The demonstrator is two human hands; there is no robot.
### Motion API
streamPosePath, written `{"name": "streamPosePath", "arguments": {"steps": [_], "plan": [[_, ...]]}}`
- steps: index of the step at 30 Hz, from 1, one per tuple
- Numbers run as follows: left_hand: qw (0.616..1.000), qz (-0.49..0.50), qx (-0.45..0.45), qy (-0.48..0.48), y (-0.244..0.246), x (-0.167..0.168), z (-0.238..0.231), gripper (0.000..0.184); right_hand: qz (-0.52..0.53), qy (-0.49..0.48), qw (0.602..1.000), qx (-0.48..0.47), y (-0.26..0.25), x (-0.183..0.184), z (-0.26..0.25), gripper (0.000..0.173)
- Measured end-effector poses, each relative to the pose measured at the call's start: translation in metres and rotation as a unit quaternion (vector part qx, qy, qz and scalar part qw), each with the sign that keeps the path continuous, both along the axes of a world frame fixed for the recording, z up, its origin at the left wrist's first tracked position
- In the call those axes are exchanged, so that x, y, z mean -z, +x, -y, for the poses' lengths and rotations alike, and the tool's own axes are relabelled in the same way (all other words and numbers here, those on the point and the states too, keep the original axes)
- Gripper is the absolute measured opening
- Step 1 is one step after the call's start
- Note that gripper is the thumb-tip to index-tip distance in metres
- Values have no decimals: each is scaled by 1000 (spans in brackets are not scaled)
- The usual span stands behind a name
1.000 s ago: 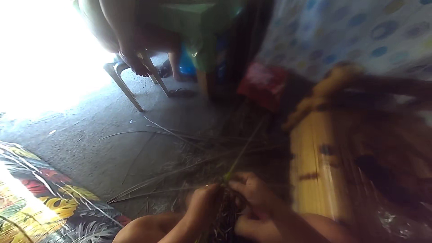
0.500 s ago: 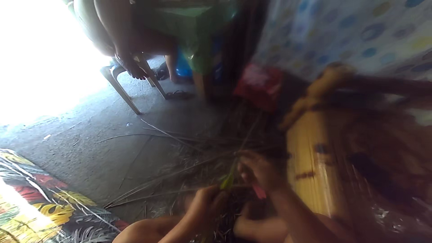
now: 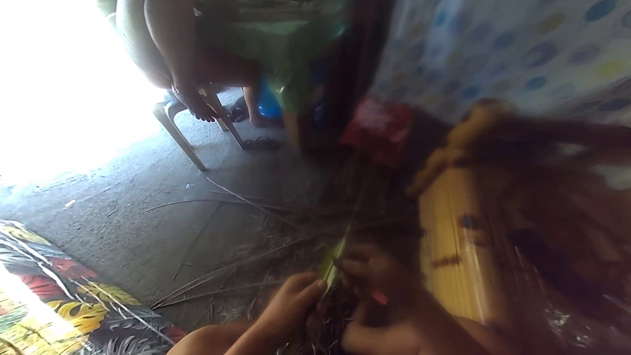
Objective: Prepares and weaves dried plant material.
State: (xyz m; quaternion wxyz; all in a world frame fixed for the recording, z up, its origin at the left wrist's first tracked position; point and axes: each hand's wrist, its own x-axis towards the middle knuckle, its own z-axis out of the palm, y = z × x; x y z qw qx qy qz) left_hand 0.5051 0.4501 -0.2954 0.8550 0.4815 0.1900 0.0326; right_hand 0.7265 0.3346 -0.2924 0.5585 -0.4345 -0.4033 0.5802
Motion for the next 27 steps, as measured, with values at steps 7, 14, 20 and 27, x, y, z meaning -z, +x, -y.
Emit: {"name": "streamPosePath", "arguments": {"steps": [7, 14, 20, 27], "plan": [[999, 24, 2, -37, -1, -2, 1, 25, -12, 9, 997, -74, 3, -6, 3, 19], [997, 33, 16, -68, -1, -1, 3, 24, 3, 43, 998, -37, 0, 0, 1, 19], [999, 25, 20, -24, -2, -2, 2, 25, 50, 26, 995, 86, 22, -4, -2, 18], [999, 4, -1, 36, -1, -1, 3, 25, 3, -43, 974, 220, 25, -8, 0, 22]]}}
